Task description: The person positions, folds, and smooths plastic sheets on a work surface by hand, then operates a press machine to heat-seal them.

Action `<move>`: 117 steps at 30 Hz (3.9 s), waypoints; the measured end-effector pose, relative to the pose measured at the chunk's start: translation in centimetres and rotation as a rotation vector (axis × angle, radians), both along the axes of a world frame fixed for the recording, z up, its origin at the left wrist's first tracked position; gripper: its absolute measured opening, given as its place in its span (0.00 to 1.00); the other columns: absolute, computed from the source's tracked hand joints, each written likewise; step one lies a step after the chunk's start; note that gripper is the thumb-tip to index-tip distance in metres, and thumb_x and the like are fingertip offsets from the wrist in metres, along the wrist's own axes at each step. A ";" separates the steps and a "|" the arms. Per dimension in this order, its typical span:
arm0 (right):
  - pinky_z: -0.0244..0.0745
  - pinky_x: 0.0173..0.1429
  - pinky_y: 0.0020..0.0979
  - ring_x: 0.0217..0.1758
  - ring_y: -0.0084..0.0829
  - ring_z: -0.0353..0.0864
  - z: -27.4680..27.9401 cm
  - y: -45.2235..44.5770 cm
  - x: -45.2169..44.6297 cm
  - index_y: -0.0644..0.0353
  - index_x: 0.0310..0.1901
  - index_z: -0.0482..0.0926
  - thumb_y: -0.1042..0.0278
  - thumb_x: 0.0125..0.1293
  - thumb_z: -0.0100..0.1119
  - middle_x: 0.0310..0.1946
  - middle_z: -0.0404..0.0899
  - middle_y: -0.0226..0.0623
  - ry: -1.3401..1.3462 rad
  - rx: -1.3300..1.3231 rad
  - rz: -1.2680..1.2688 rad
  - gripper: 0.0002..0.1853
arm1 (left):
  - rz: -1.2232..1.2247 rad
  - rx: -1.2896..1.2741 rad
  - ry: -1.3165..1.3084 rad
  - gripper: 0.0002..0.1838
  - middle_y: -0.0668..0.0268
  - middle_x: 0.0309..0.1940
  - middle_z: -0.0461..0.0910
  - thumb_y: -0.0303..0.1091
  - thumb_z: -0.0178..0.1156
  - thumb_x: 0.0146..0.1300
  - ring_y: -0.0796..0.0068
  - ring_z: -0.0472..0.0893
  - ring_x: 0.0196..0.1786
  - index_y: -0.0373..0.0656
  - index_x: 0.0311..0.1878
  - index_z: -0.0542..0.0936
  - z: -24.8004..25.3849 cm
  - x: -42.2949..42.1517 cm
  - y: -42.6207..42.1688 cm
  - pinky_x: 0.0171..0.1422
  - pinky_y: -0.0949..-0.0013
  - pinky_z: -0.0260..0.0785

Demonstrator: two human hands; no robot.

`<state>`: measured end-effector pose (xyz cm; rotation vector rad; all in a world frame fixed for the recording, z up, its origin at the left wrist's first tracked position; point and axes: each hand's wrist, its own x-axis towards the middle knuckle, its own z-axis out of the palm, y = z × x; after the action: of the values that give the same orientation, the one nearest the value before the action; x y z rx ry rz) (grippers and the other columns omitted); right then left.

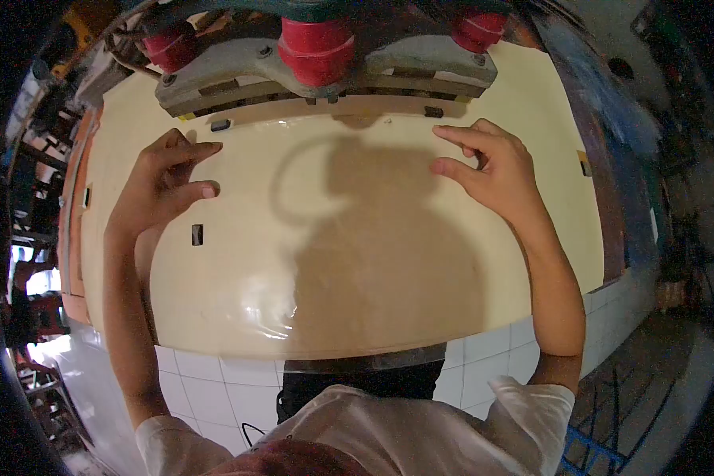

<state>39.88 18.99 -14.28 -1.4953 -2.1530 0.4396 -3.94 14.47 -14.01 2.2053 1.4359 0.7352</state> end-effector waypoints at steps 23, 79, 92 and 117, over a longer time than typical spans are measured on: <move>0.65 0.34 0.27 0.28 0.22 0.65 0.2 0.3 0.0 0.50 0.56 0.89 0.59 0.56 0.79 0.27 0.69 0.24 0.003 0.034 0.051 0.24 | -0.044 0.007 0.040 0.29 0.67 0.31 0.72 0.43 0.81 0.54 0.73 0.69 0.33 0.42 0.57 0.87 -0.1 -1.2 0.2 0.38 0.66 0.62; 0.66 0.36 0.27 0.29 0.22 0.66 1.1 0.0 0.4 0.53 0.52 0.89 0.67 0.60 0.75 0.29 0.73 0.26 -0.003 0.015 0.153 0.17 | -0.104 -0.049 -0.015 0.24 0.65 0.37 0.76 0.42 0.77 0.60 0.73 0.74 0.38 0.43 0.57 0.87 -0.3 -1.9 0.3 0.43 0.67 0.69; 0.64 0.33 0.24 0.27 0.19 0.63 0.7 0.2 0.4 0.54 0.53 0.89 0.70 0.60 0.74 0.30 0.71 0.26 0.022 -0.006 0.154 0.18 | -0.120 -0.007 -0.017 0.23 0.65 0.33 0.74 0.41 0.77 0.59 0.72 0.72 0.35 0.44 0.57 0.87 -0.4 -2.1 0.4 0.40 0.67 0.66; 0.59 0.31 0.23 0.26 0.17 0.60 0.2 0.5 0.7 0.57 0.53 0.89 0.74 0.59 0.74 0.30 0.70 0.25 0.061 0.041 0.183 0.18 | -0.045 -0.068 0.048 0.26 0.66 0.34 0.73 0.45 0.77 0.60 0.73 0.73 0.36 0.43 0.58 0.87 0.3 -1.2 0.1 0.39 0.67 0.66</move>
<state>40.61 19.50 -14.04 -1.2518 -2.2455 0.4944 -5.16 14.54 -13.75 2.2098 1.4078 0.6130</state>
